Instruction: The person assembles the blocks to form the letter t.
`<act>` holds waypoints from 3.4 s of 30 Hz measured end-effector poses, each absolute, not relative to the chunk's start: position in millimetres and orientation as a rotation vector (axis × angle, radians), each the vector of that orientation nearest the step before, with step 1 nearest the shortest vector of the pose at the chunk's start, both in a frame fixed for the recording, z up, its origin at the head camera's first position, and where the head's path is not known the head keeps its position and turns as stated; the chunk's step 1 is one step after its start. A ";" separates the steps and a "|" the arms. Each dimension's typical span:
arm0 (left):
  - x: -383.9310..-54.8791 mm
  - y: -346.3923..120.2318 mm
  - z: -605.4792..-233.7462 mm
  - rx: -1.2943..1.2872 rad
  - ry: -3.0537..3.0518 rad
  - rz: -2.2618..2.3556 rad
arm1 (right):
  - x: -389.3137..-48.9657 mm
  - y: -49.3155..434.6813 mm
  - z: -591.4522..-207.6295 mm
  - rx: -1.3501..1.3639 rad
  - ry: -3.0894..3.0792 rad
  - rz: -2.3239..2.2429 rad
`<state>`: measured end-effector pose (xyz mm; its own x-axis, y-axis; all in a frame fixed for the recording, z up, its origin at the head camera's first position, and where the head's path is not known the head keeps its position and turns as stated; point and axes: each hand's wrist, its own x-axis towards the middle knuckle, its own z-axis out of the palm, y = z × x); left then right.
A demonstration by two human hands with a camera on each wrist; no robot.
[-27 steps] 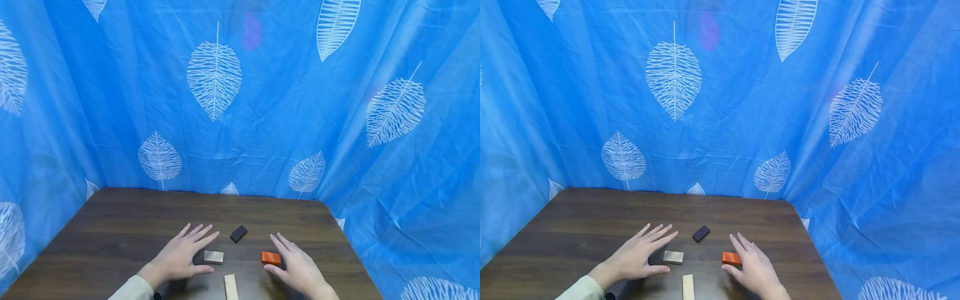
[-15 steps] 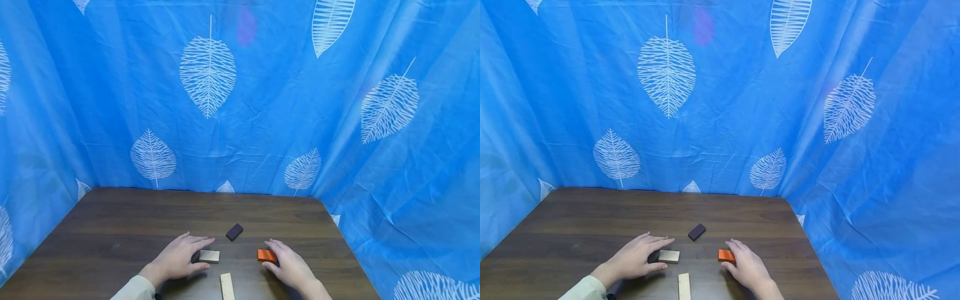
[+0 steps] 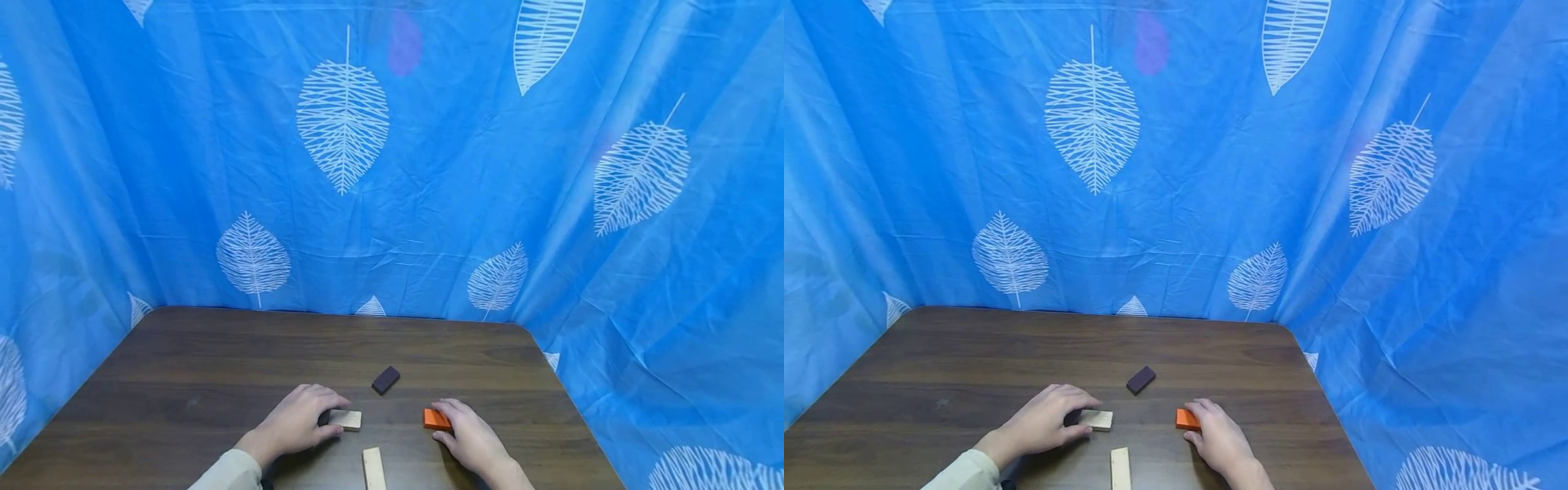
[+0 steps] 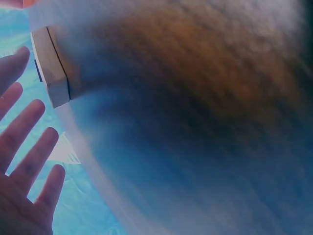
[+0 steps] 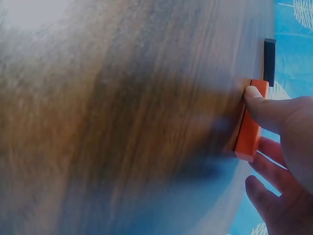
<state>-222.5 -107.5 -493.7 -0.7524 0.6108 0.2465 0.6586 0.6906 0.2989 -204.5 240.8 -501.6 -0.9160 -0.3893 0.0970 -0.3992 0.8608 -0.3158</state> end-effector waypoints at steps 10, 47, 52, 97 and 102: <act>-224.6 -109.2 -499.1 -1.085 -2.723 -0.616 | -202.7 240.5 -503.3 0.552 -2.994 0.615; -227.9 -109.8 -512.8 -0.791 -2.840 -1.366 | -202.1 254.4 -519.0 0.201 -2.842 0.967; -227.4 -109.0 -512.6 -0.738 -2.865 -1.391 | -201.4 254.6 -518.3 0.129 -2.830 1.035; -235.0 -88.6 -514.6 -0.819 -2.856 -1.233 | -201.8 256.8 -523.5 0.095 -2.832 1.082; -235.3 -88.6 -514.0 -0.814 -2.871 -1.242 | -202.1 257.4 -523.1 0.094 -2.837 1.080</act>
<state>-235.3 -88.6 -514.0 -0.8693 0.4811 0.1129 0.4116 0.5786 0.7041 -202.1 257.4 -523.1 -0.9927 -0.0204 0.1191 -0.0944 0.7461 -0.6591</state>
